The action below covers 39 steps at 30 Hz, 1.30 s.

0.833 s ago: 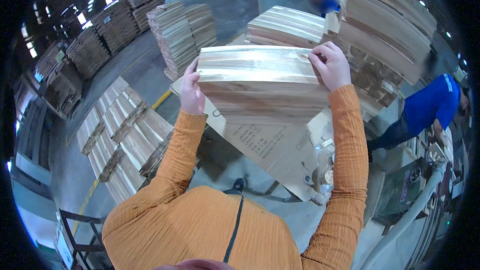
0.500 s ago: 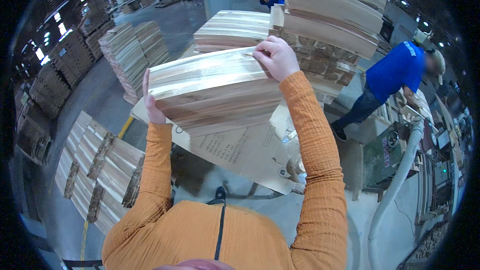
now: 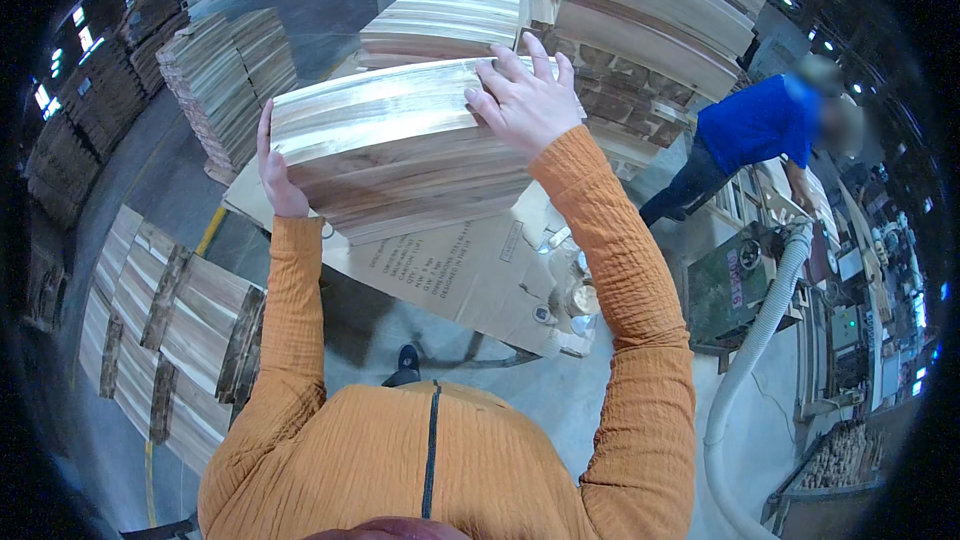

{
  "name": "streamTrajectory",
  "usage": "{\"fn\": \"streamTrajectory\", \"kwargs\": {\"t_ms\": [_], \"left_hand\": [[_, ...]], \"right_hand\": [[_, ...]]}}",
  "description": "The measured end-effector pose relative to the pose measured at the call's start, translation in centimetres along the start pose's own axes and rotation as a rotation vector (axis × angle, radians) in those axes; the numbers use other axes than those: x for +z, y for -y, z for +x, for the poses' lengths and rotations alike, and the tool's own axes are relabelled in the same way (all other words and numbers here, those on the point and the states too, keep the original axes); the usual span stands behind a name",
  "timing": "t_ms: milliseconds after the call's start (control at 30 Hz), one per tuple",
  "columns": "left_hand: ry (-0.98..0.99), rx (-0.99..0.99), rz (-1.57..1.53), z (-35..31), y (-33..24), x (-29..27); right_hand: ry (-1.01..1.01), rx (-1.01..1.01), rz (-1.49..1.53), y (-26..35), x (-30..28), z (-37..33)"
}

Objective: The person picks up wooden planks from a stack, inspects the surface for knots, and applies a white filler from a tube into the knots. After filling, the person places the plank back on the stack and repeats the process with additional planks.

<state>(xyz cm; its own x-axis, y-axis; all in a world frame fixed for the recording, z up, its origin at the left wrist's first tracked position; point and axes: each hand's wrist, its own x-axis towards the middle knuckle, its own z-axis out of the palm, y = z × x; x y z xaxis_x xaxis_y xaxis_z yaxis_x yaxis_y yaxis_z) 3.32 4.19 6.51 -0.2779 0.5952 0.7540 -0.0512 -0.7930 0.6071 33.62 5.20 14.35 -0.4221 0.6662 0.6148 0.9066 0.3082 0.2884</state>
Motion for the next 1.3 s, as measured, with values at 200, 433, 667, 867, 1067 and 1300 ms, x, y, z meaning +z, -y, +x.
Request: {"fn": "streamTrajectory", "kwargs": {"t_ms": [200, 433, 667, 867, 1067, 1300], "left_hand": [[0.000, 0.027, 0.014, -0.4, 0.1, -0.2], [0.002, 0.051, 0.035, -0.7, -0.3, 0.0], [0.004, 0.050, 0.016, -1.3, -0.2, -0.2], [0.000, 0.045, 0.046, -1.4, -1.0, -0.4], [0.015, 0.056, 0.019, -1.6, -0.6, -0.1], [-0.003, 0.065, 0.080, -1.2, -0.6, -0.3]], "right_hand": [[-0.001, 0.036, 0.014, -0.6, -1.1, -1.6], [-0.003, 0.050, -0.023, 1.8, -1.7, -0.8], [0.018, 0.102, -0.044, 2.3, -2.7, -2.8], [0.148, 0.114, 0.054, 1.2, -2.8, -1.3], [0.185, 0.055, 0.238, -2.8, -1.2, 0.1], [0.166, -0.036, 0.143, -2.7, -1.4, -1.7]]}}
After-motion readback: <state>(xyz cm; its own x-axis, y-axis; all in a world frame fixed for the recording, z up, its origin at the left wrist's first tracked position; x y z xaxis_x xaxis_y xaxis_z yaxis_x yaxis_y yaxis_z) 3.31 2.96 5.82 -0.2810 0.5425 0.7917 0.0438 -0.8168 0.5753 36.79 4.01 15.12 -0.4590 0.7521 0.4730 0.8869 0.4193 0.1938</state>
